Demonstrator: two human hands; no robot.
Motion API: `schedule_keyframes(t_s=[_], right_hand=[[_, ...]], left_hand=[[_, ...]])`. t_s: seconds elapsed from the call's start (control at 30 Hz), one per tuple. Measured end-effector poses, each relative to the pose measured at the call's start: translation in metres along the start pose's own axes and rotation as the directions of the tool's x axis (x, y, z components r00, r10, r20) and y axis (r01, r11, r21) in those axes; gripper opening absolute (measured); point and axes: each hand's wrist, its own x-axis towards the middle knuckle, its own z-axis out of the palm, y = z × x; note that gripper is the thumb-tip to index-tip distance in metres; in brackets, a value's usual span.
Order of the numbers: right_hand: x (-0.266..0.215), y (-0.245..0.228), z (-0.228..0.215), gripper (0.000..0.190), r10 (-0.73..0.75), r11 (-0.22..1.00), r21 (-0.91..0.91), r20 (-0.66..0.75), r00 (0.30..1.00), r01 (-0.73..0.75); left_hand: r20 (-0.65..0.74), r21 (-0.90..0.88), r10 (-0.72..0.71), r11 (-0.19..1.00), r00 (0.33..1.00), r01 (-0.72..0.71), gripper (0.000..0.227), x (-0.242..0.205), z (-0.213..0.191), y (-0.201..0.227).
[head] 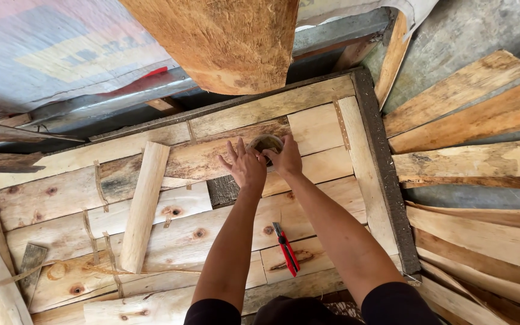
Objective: Applying and trimming thin wood strips to a wooden frame.
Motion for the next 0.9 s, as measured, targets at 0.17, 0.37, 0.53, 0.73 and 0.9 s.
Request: schedule_keyframes(t_s=[0.17,0.37,0.53,0.73,0.9], right_hand=[[-0.001,-0.004,-0.003,0.068,0.017,1.0,-0.01,0.002,1.0,-0.017],[-0.001,-0.012,-0.007,0.072,0.06,0.997,-0.047,0.063,0.996,-0.057],[0.002,-0.007,-0.004,0.071,0.055,0.997,-0.053,0.068,0.996,-0.052],[0.001,-0.012,-0.006,0.075,0.046,0.999,-0.023,0.053,0.998,-0.045],[0.005,-0.008,-0.001,0.074,0.057,0.998,-0.014,0.027,0.998,-0.057]], left_hand=[[0.011,-0.029,-0.001,1.0,1.0,0.001,0.029,-0.002,-0.003,0.004],[0.027,0.027,0.009,1.0,1.0,-0.01,0.028,0.004,0.006,0.004],[0.035,0.002,-0.014,1.0,0.999,0.014,0.028,0.005,0.0,0.006],[0.04,0.111,0.0,0.994,0.999,-0.005,0.022,0.005,-0.004,0.009],[0.095,0.121,0.0,0.993,0.995,-0.011,0.023,0.006,-0.008,0.011]])
